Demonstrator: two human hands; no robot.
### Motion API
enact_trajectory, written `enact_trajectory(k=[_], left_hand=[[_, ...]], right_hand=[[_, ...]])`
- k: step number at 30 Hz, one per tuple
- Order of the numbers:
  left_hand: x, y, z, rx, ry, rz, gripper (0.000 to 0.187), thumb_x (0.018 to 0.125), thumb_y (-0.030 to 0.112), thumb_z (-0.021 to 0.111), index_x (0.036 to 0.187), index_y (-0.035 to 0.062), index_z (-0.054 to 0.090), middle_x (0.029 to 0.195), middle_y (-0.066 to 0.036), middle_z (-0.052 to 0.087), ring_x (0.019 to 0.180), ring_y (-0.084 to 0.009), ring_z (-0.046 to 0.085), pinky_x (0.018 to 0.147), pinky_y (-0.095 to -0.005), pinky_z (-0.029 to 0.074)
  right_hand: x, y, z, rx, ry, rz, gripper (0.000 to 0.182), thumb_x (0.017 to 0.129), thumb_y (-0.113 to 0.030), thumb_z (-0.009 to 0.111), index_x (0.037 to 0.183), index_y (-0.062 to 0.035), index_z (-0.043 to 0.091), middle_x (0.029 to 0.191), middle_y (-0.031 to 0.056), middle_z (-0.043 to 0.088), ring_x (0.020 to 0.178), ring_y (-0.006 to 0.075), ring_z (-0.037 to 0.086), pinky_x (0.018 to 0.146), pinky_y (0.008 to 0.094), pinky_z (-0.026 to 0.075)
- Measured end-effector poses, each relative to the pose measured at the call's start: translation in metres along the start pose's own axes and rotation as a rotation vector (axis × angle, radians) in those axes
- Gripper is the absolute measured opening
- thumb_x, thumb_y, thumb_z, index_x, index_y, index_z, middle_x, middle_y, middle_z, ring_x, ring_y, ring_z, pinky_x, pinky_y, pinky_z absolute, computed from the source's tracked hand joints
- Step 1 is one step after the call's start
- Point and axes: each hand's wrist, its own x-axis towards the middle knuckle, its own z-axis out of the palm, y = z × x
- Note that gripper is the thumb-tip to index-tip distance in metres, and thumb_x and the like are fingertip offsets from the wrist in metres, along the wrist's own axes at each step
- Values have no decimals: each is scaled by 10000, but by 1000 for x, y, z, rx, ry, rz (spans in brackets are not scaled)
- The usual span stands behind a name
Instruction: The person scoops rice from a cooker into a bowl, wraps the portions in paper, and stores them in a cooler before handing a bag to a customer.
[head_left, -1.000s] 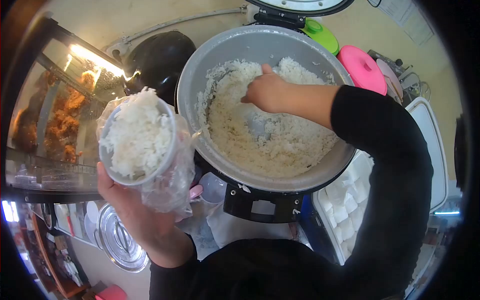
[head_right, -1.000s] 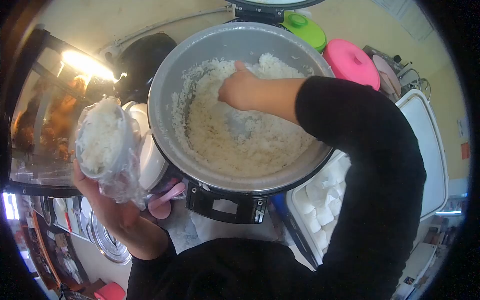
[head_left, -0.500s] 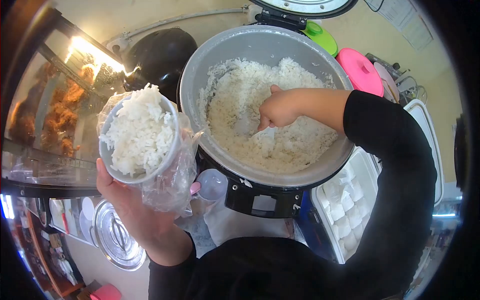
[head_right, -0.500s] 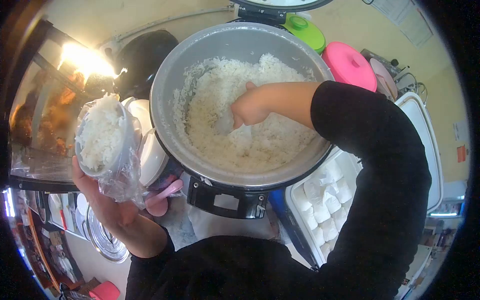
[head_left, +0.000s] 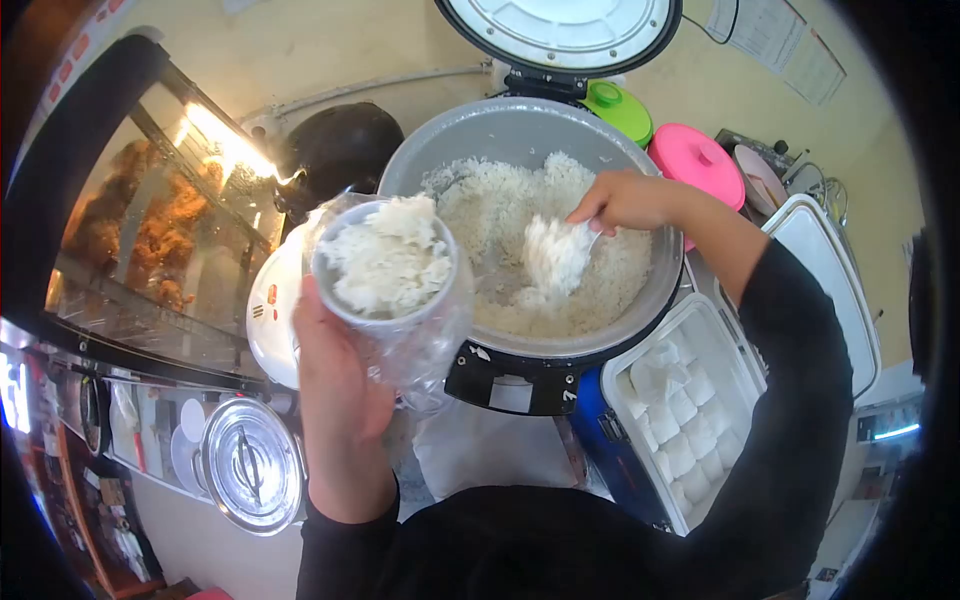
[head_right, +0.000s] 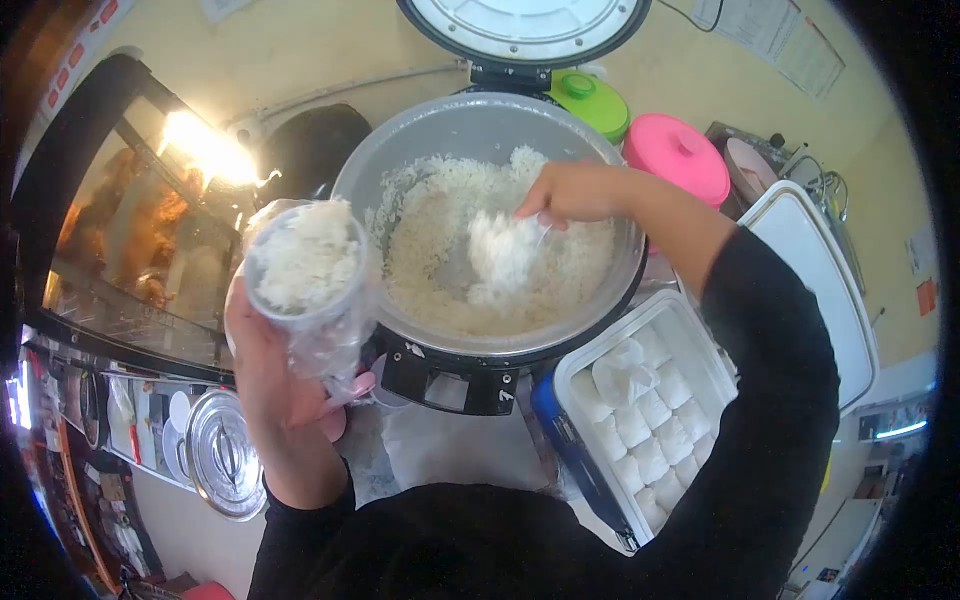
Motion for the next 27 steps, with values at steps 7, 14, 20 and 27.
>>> enact_trajectory(k=[7,14,20,27], left_hand=[[13,-49,43,33,-70,-248,531,1044,423,268,1383,30,379,1346,-147,507,1211,-276,533,1019,-437,457],[-4,-63,81,37,-68,-179,491,1047,430,217,1407,102,286,1388,-143,426,1281,-295,460,1036,-493,434],[-3,-62,74,138,-171,-63,360,1043,316,315,1364,159,269,1331,-110,430,1231,-229,482,997,-410,458],[2,-63,61,275,-228,109,433,1019,365,311,1376,120,316,1328,-127,454,1242,-276,482,1003,-439,459]], right_hand=[[-87,-45,28,144,766,-142,481,842,-20,573,1308,-138,584,868,111,640,754,232,639,669,341,500],[-131,-96,86,-418,852,-259,664,710,83,559,1332,-147,564,917,52,546,689,244,617,607,335,518],[-149,-101,78,-446,633,-275,764,691,45,610,1415,-146,456,952,99,507,726,282,620,623,371,523],[-149,-98,75,-256,612,-403,712,708,54,595,1391,-121,491,916,128,540,759,313,615,678,391,507]])
